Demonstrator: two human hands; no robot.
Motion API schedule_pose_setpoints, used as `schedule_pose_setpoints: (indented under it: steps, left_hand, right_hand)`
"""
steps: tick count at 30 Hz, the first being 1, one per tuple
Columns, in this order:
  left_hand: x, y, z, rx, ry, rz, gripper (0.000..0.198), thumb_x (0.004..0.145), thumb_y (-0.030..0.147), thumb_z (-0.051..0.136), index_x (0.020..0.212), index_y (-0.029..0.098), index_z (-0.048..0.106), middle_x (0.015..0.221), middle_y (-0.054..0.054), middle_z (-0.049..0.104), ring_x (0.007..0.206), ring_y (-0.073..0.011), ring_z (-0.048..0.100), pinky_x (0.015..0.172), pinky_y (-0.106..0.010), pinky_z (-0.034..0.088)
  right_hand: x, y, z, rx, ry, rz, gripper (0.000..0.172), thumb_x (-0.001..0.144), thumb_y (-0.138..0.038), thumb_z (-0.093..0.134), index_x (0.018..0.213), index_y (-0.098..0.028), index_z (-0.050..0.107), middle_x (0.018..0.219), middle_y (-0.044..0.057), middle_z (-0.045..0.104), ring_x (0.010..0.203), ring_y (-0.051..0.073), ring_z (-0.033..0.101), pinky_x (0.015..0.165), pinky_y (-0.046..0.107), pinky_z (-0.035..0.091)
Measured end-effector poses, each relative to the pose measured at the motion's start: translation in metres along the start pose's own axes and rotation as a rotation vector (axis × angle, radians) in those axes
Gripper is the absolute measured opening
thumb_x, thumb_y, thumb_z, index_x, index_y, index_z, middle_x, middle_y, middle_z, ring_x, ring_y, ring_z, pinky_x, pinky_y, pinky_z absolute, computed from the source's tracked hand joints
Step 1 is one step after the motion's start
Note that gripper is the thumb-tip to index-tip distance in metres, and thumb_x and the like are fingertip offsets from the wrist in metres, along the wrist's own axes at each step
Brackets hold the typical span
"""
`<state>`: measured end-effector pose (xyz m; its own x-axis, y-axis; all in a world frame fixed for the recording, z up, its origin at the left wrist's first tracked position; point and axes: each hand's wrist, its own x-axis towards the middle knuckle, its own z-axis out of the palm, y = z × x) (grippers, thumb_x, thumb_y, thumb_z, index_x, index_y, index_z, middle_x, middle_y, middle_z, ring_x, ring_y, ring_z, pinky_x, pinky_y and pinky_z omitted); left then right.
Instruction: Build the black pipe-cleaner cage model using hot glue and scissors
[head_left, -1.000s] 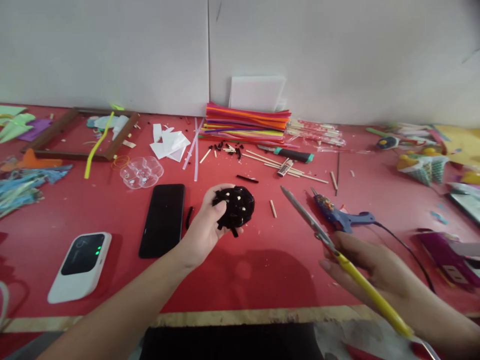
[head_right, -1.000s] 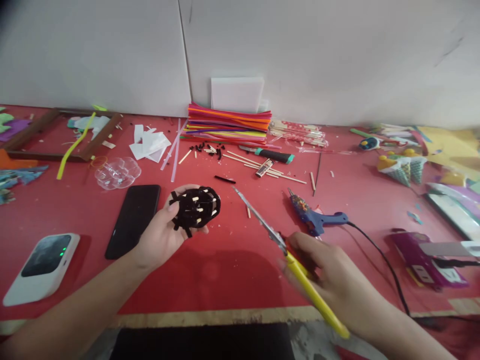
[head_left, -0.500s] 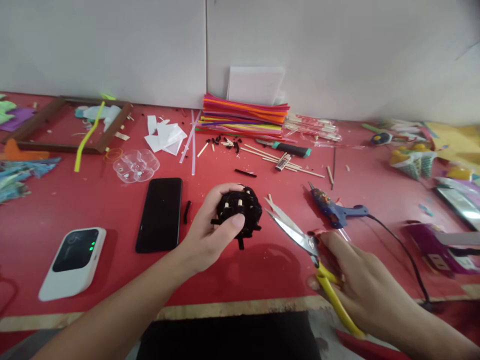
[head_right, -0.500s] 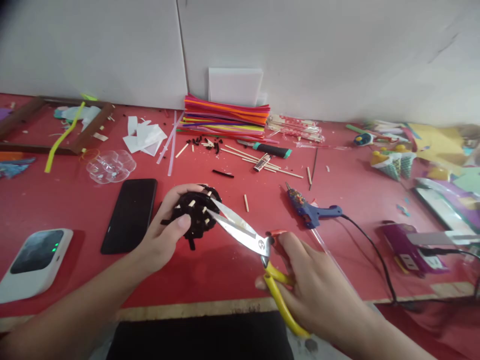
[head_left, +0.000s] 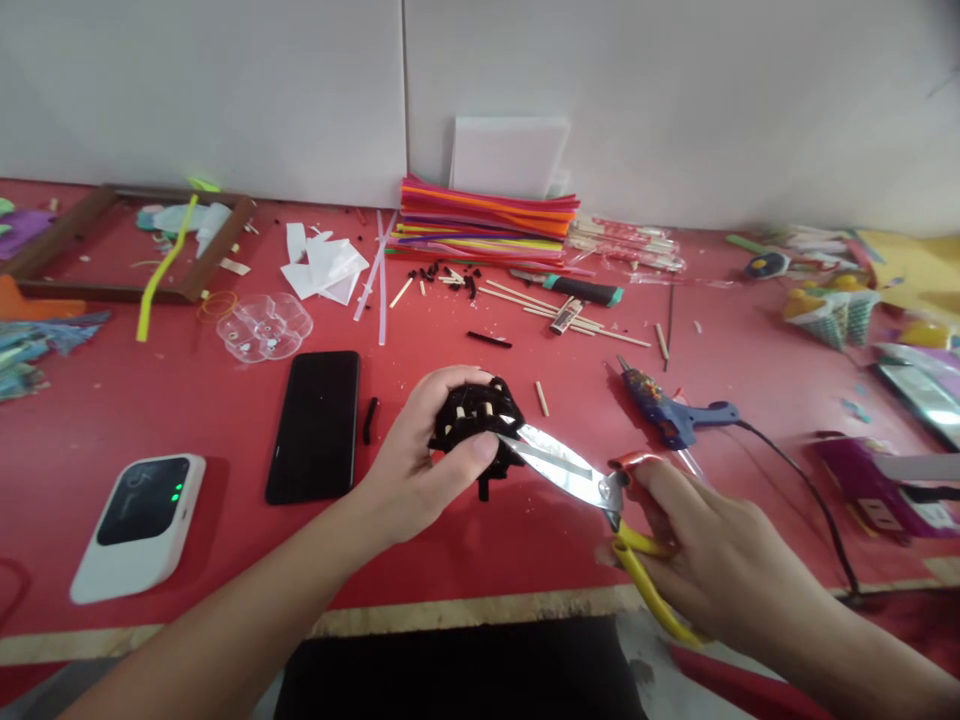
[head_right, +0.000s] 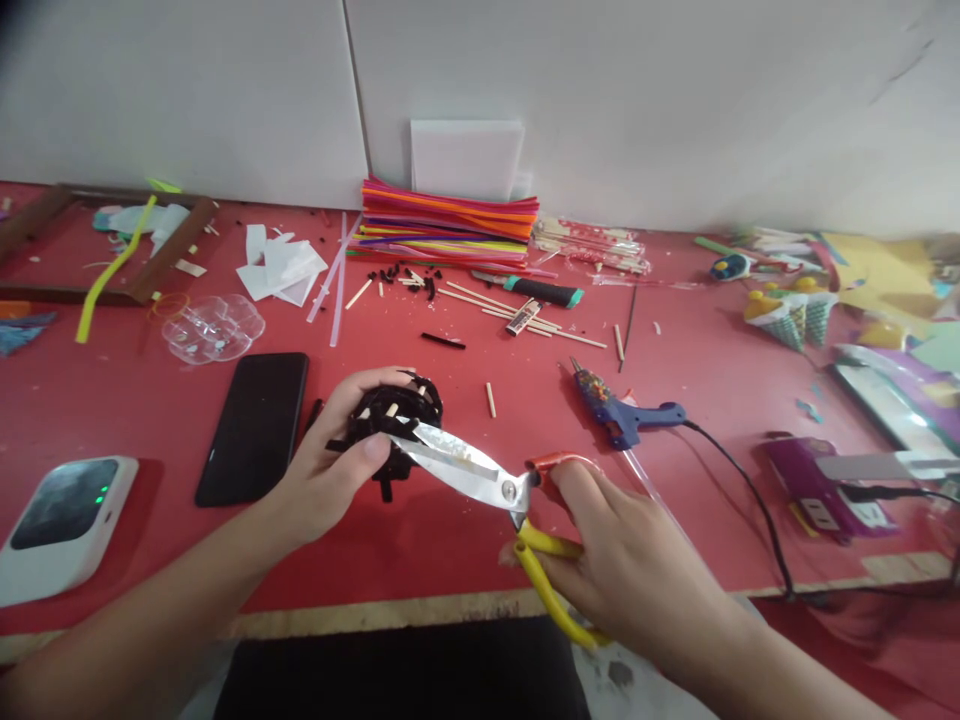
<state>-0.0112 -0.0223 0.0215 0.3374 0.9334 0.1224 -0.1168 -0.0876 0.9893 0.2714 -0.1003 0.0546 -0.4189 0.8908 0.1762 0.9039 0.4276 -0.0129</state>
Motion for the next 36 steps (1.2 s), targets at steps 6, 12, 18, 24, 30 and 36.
schedule_pose_setpoints:
  steps: [6,12,18,24,30,36]
  left_hand:
    - [-0.001,0.005,0.002,0.042,0.052,-0.010,0.037,0.094,0.043,0.073,0.127,0.027,0.064,0.133,-0.009,0.064,0.111,-0.0248,0.064,0.095,-0.039,0.054]
    - [0.000,0.007,0.003,0.008,0.020,-0.070,0.041,0.096,0.044,0.071,0.130,0.026,0.060,0.134,-0.009,0.060,0.110,-0.0235,0.064,0.094,-0.038,0.055]
    - [0.000,0.006,0.003,-0.011,-0.019,-0.115,0.044,0.094,0.042,0.072,0.131,0.025,0.057,0.139,-0.012,0.058,0.119,-0.0273,0.062,0.100,-0.042,0.053]
    - [0.000,0.004,0.005,-0.039,-0.031,-0.163,0.045,0.093,0.044,0.074,0.130,0.025,0.057,0.140,-0.012,0.058,0.119,-0.0278,0.062,0.099,-0.042,0.055]
    - [0.002,0.005,0.005,-0.066,-0.044,-0.178,0.044,0.092,0.045,0.075,0.128,0.025,0.058,0.129,-0.010,0.063,0.111,-0.0252,0.066,0.095,-0.040,0.059]
    - [0.004,0.009,0.006,-0.175,-0.051,-0.237,0.045,0.091,0.046,0.078,0.125,0.025,0.058,0.118,-0.008,0.067,0.105,-0.0225,0.068,0.090,-0.037,0.062]
  right_hand:
    - [0.004,0.002,-0.001,0.071,0.010,0.036,0.040,0.102,-0.062,0.050,0.094,-0.023,0.054,0.059,-0.005,0.053,0.039,0.013,0.044,0.045,0.028,0.029]
    - [0.005,0.005,0.002,0.023,0.022,0.035,0.031,0.103,-0.052,0.049,0.091,-0.024,0.052,0.059,-0.003,0.055,0.041,0.014,0.047,0.045,0.027,0.026]
    - [0.008,0.005,0.001,-0.093,0.080,-0.061,0.013,0.097,-0.027,0.045,0.084,-0.025,0.048,0.068,0.001,0.064,0.049,0.017,0.060,0.047,0.027,0.033]
    - [0.006,0.010,0.004,-0.151,0.056,-0.028,0.011,0.092,-0.031,0.054,0.083,-0.025,0.054,0.066,0.003,0.065,0.047,0.018,0.055,0.051,0.031,0.028]
    - [0.008,0.013,0.008,0.020,-0.027,0.019,0.008,0.079,-0.021,0.053,0.076,-0.027,0.048,0.062,0.002,0.063,0.046,0.019,0.053,0.053,0.031,0.025]
    - [0.012,0.016,0.006,0.091,-0.072,0.015,0.011,0.079,-0.019,0.052,0.078,-0.028,0.045,0.058,-0.001,0.059,0.046,0.019,0.053,0.051,0.030,0.027]
